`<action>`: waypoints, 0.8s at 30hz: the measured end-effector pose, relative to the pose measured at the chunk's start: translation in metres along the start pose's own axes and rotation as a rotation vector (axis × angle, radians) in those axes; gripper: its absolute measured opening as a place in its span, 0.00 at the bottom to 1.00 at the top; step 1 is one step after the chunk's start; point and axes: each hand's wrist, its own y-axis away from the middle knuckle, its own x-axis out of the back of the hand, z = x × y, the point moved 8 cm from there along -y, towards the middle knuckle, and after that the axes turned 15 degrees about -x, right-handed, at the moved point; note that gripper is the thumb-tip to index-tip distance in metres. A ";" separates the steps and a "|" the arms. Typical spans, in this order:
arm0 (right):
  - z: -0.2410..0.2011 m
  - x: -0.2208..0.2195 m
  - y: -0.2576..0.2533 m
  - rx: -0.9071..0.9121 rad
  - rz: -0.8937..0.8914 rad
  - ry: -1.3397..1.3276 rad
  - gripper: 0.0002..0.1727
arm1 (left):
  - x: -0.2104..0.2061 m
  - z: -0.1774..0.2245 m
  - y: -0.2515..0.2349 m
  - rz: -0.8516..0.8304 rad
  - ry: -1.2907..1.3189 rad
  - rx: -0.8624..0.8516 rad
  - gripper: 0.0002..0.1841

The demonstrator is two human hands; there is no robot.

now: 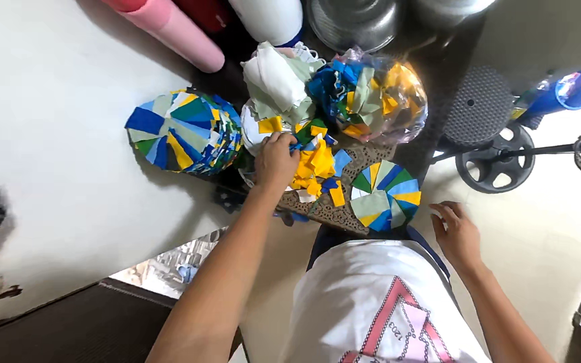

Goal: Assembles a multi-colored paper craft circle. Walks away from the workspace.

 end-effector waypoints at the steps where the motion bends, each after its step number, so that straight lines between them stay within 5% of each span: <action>1: 0.004 0.001 0.001 -0.011 0.012 -0.002 0.15 | -0.001 -0.001 -0.002 0.000 -0.008 -0.014 0.12; 9: 0.013 0.001 0.003 -0.074 -0.003 -0.011 0.15 | 0.015 -0.016 -0.005 -0.038 0.076 0.067 0.13; 19: -0.009 -0.002 -0.006 0.007 0.005 -0.049 0.14 | 0.056 -0.038 0.010 0.010 0.752 0.405 0.05; 24: -0.012 -0.002 -0.008 0.035 0.004 -0.045 0.14 | 0.066 -0.043 0.014 0.023 0.706 0.366 0.06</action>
